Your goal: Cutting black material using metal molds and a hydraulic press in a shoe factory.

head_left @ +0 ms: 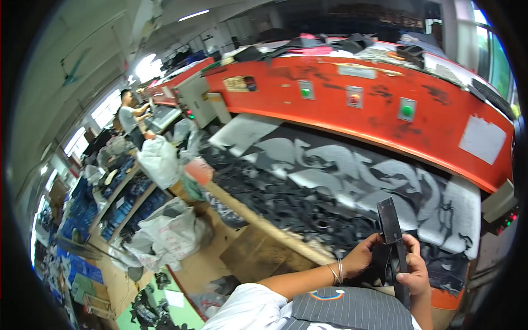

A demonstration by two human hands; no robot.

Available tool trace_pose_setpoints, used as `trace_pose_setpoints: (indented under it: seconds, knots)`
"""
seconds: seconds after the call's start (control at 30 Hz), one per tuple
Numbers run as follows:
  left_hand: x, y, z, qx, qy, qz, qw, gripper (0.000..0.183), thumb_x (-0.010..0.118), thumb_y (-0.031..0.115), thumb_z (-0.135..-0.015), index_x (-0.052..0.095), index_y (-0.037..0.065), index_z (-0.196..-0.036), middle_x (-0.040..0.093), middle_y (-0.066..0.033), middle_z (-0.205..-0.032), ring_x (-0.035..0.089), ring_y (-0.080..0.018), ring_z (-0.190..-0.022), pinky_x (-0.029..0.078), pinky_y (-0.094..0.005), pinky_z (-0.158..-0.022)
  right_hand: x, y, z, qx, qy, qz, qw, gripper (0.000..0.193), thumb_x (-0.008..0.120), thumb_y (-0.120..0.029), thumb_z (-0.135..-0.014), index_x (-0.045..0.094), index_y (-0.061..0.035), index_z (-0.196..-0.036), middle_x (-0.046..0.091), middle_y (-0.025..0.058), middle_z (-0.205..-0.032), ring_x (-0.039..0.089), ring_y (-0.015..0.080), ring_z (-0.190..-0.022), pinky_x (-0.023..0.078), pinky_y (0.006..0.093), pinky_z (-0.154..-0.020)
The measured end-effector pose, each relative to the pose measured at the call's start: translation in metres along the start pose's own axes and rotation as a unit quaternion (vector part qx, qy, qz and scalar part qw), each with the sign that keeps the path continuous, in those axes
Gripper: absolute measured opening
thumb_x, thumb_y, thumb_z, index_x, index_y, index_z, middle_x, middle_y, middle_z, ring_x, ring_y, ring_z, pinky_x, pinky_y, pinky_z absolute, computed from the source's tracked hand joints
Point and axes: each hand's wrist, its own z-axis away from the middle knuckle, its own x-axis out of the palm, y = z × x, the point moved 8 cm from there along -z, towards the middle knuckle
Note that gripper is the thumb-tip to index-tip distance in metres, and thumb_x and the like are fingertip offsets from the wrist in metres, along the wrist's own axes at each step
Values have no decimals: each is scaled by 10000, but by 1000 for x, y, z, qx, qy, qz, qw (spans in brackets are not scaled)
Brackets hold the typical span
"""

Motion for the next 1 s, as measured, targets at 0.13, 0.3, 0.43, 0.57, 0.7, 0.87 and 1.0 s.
trace_pose_setpoints:
  seconds: [0.13, 0.3, 0.43, 0.57, 0.7, 0.87, 1.0]
  knots:
    - [-68, 56, 72, 41, 111, 40, 992, 187, 573, 20, -897, 504, 70, -1063, 564, -7, -994, 562, -86, -917, 486, -235, -795, 83, 28, -50, 61, -51, -122, 989, 703, 826, -191, -602, 471, -94, -1201, 350, 146, -1395, 369, 254, -1273, 364, 394, -1005]
    - [-135, 119, 151, 95, 202, -54, 973, 225, 550, -5, -901, 489, 73, -1103, 564, -19, -1050, 554, -89, -978, 482, -256, -859, 206, 48, -107, 183, -224, -125, 949, 1018, 846, -175, -613, 289, -79, -1460, 416, 176, -1353, 385, 273, -1283, 312, 408, -1066]
    - [-177, 139, 211, 153, 303, -114, 934, 382, 575, -59, -865, 433, 73, -1194, 541, -42, -1124, 546, -119, -1035, 473, -265, -895, 282, 56, -134, 168, -347, -136, 913, 791, 809, -124, -637, 454, -3, -1334, 487, 140, -1301, 450, 217, -1218, 325, 371, -1045]
    - [-204, 157, 246, 126, 410, -92, 899, 445, 587, -57, -868, 399, 60, -1253, 514, -65, -1182, 542, -162, -1093, 461, -286, -942, 332, 57, -148, 190, -347, -137, 908, 697, 771, -62, -658, 476, 35, -1282, 593, 79, -1125, 549, 180, -1065, 397, 315, -956]
    - [-235, 165, 283, 49, 484, -98, 868, 396, 619, -27, -862, 478, 9, -1230, 588, -106, -1177, 576, -171, -1071, 455, -280, -951, 377, 56, -162, 247, -381, -80, 887, 713, 806, -123, -566, 526, 20, -1207, 597, 82, -1081, 559, 195, -1022, 419, 320, -918]
    - [-282, 141, 289, 73, 513, -285, 806, 363, 647, 71, -855, 566, 22, -1205, 673, -118, -1039, 617, -178, -989, 465, -321, -885, 339, 61, -212, 56, -308, 134, 940, 723, 765, -83, -487, 510, 11, -1157, 593, 92, -1045, 558, 181, -991, 432, 316, -911]
    - [-274, 174, 273, 30, 435, -268, 859, 167, 657, 130, -868, 570, 40, -979, 640, -93, -901, 604, -173, -866, 467, -314, -807, 244, 120, -233, 90, -305, 278, 906, 589, 706, -63, -745, 482, 33, -1281, 594, 137, -1129, 561, 217, -990, 462, 324, -876]
